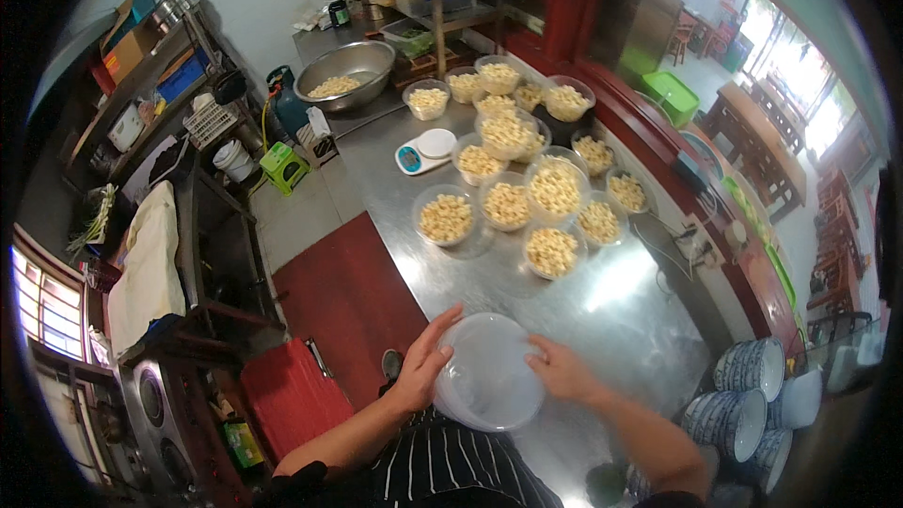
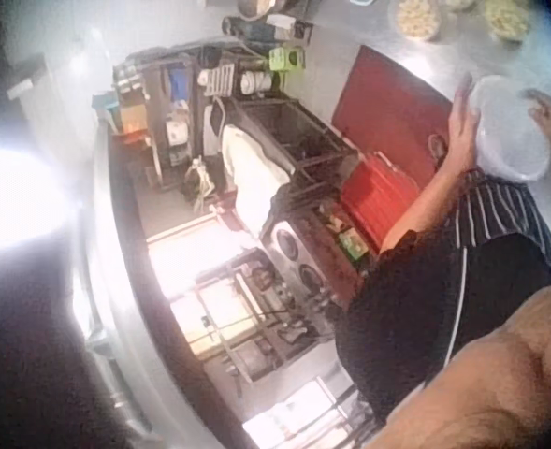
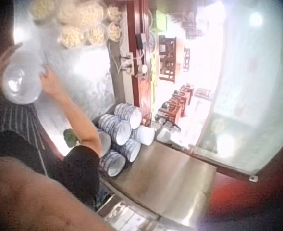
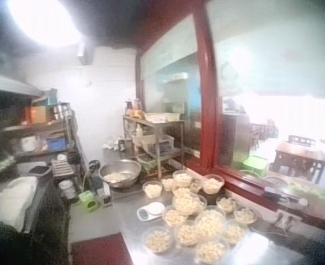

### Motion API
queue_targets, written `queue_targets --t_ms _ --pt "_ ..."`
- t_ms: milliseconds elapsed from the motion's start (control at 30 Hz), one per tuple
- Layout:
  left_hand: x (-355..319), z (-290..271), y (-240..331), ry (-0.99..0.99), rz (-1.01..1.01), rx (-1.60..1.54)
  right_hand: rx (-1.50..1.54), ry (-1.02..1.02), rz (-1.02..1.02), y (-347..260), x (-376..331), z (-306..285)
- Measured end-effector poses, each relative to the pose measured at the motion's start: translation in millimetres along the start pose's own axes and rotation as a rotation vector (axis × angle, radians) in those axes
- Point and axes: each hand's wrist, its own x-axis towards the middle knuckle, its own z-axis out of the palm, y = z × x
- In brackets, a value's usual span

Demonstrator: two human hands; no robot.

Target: The person portions chopped items from a large metal bowl into small plastic containers using a plastic cup as a scoop, then checks the weight of the containers on a digital scale and organizes them on a stainless steel counter.

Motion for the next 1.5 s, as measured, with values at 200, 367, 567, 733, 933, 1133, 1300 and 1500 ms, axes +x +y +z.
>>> queue_targets --t_ms 200,367,567,733,933,1133,1300,1500 --pt "15.8 -156.5 -4.8 -0.093 -0.210 -0.034 -0.075 0.114 0.081 -71.3 75.2 113.0" --pt "48.2 -243.5 42.7 -0.233 0.011 0.340 -0.210 0.397 0.075 -139.2 131.4 183.6" --pt "62.6 -352.0 79.3 -0.103 -0.011 0.374 -0.110 0.378 0.026 -209.3 213.7 228.2" --pt "91.5 -433.3 92.2 0.040 -0.032 0.239 0.003 0.238 0.075 -249.9 305.2 243.9" --pt "152.3 -535.9 106.7 0.169 -0.041 0.202 0.392 -0.076 0.059 -282.5 445.6 256.9" --pt "249.8 -622.9 137.9 0.519 -0.172 0.013 0.498 -0.322 -0.048 -335.6 616.6 247.2" --pt "287.3 -694.5 144.1 0.569 -0.282 -0.111 0.706 -0.553 -0.077 -384.1 700.2 195.0" --pt "355.7 -829.6 101.0 0.466 -0.723 -0.180 0.963 -0.301 -0.105 -406.4 774.1 159.7"
